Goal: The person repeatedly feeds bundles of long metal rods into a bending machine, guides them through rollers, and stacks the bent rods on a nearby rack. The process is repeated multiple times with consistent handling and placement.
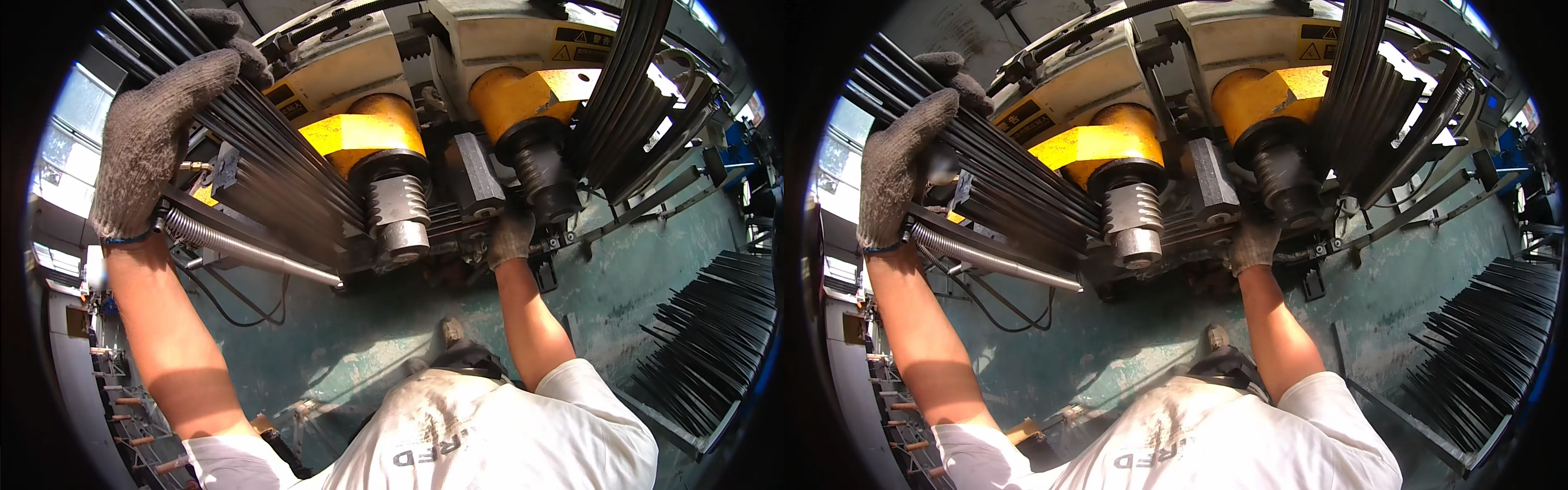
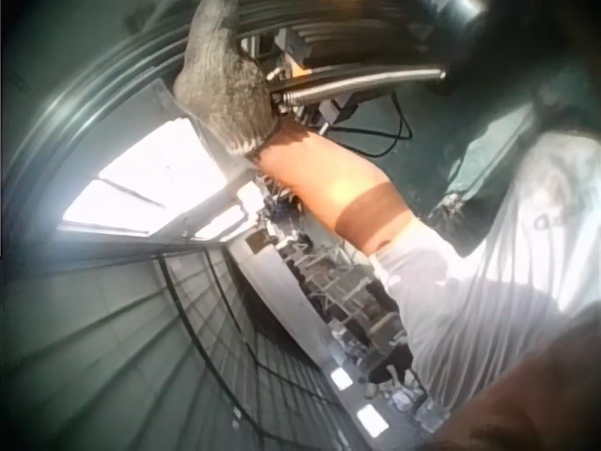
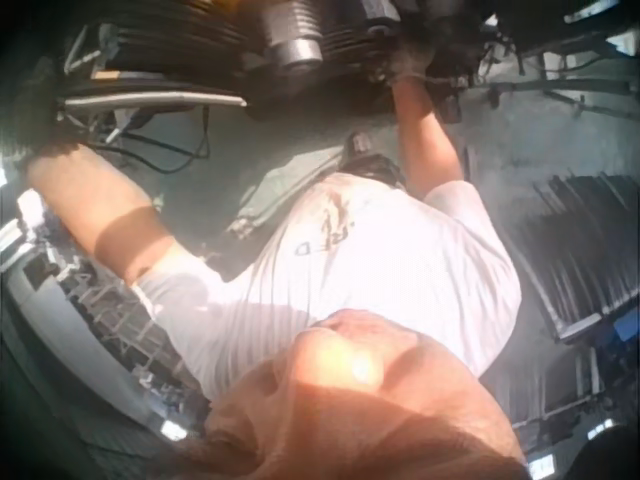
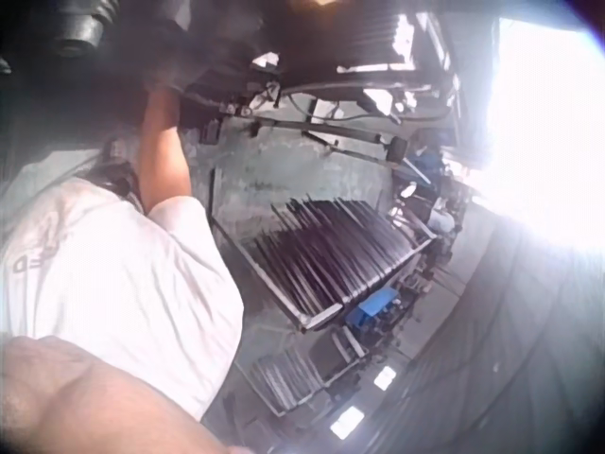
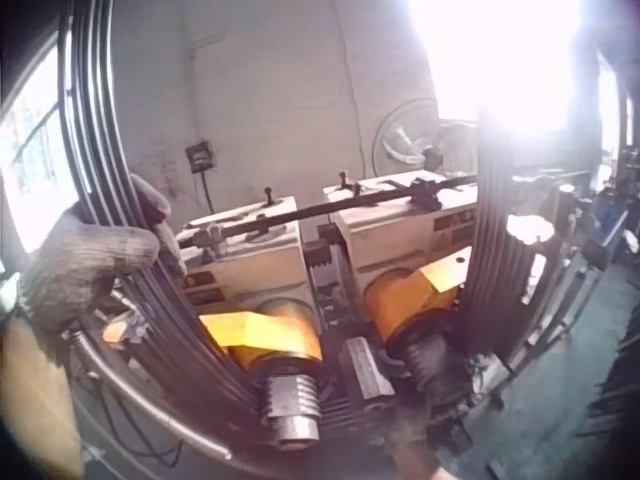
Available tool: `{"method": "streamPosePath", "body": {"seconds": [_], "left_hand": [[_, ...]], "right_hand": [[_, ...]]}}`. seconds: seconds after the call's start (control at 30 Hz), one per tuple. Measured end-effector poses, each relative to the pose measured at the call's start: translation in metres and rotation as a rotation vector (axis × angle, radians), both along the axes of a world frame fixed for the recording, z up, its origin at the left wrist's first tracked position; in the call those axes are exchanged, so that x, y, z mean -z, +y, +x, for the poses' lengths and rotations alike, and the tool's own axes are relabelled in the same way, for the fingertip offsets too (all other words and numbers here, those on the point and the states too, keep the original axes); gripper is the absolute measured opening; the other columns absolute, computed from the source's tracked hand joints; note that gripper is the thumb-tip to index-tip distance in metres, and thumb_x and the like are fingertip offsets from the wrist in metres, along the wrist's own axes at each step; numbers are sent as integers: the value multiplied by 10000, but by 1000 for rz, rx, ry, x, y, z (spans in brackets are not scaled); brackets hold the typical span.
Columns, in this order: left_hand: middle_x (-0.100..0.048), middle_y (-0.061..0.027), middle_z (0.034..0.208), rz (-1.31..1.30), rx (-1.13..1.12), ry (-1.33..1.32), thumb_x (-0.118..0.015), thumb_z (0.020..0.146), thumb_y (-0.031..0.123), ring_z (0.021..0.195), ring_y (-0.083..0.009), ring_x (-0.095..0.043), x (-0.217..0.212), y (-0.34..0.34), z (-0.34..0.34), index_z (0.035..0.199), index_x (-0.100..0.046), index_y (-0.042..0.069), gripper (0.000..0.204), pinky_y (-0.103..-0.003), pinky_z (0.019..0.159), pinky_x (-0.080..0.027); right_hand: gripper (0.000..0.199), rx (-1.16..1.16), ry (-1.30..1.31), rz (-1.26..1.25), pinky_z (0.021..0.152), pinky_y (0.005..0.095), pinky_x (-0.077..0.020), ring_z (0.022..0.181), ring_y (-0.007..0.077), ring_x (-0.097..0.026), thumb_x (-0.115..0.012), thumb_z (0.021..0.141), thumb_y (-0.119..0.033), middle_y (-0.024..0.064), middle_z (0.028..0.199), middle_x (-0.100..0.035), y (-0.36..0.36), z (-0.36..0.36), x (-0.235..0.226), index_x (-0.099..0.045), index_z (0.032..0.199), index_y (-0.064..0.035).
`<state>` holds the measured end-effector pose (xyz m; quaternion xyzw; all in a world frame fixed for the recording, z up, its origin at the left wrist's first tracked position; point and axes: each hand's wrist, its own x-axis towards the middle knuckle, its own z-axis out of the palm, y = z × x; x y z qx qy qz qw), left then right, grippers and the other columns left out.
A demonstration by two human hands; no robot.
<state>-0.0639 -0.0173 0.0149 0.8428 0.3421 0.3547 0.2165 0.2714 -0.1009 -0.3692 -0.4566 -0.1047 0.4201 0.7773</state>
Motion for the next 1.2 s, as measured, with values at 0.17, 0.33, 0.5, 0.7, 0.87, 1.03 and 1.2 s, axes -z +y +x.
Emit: {"method": "streamPosePath", "body": {"seconds": [0.17, 0.33, 0.5, 0.7, 0.87, 1.03, 1.2], "left_hand": [[-836, -165, 1213, 91, 57, 96, -790, 1046, 224, 1121, -279, -827, -6, -3, 14, 1293, -789, -33, 356, -401, 1082, -650], [-846, -49, 1243, 388, 102, 264, -693, 1102, 203, 1108, -206, -827, -7, -10, -8, 1291, -813, 133, 234, -343, 987, -671], [-677, -15, 683, 1424, -272, 500, -713, 948, 208, 636, -193, -725, 22, -68, -1, 800, -700, 192, 150, -335, 686, -608], [-709, -4, 901, 223, -199, -498, -753, 995, 32, 830, -128, -724, 72, -276, -77, 1098, -718, 65, 113, -311, 779, -625], [-768, -86, 1049, 161, -444, -1070, -769, 1000, -64, 934, -199, -775, 140, -479, -155, 1188, -688, 8, 217, -361, 841, -663], [-768, -101, 949, 229, -1107, -1099, -717, 1016, -41, 902, -198, -774, 178, -699, -184, 1186, -664, 12, 186, -366, 836, -651], [-780, -126, 958, 496, -1485, -1179, -698, 1006, -74, 898, -225, -791, 207, -892, -158, 1209, -665, 13, 224, -384, 826, -664]], "right_hand": [[293, 65, -536, -87, 767, 398, -615, 830, 222, -752, -579, 1127, -285, 84, 927, -742, 17, 23, 67, -717, 1110, -28], [203, -171, 126, -112, 800, 378, -658, 871, 262, -766, -696, 942, -167, 120, 972, -800, 15, 32, 75, -805, 1023, -17], [433, -288, 192, 71, 997, 456, -638, 1141, 297, -774, -667, 1121, -349, 132, 1329, -781, -62, 18, 17, -734, 1411, -34], [468, -290, -41, 41, 1032, 439, -614, 1136, 301, -766, -616, 1154, -372, 164, 1327, -770, -183, -51, 0, -718, 1395, 17], [529, -335, -402, -17, 902, 412, -665, 1069, 294, -776, -619, 1157, -412, 215, 1334, -758, -248, -146, -12, -706, 1394, 52], [510, -562, -950, 75, 805, 382, -660, 933, 254, -765, -677, 1135, -400, 175, 1136, -799, -271, -218, 35, -755, 1277, 83], [349, -1098, -483, 199, 801, 389, -615, 851, 236, -710, -732, 1122, -282, 135, 1008, -754, -406, -368, -30, -730, 1141, 67]]}}
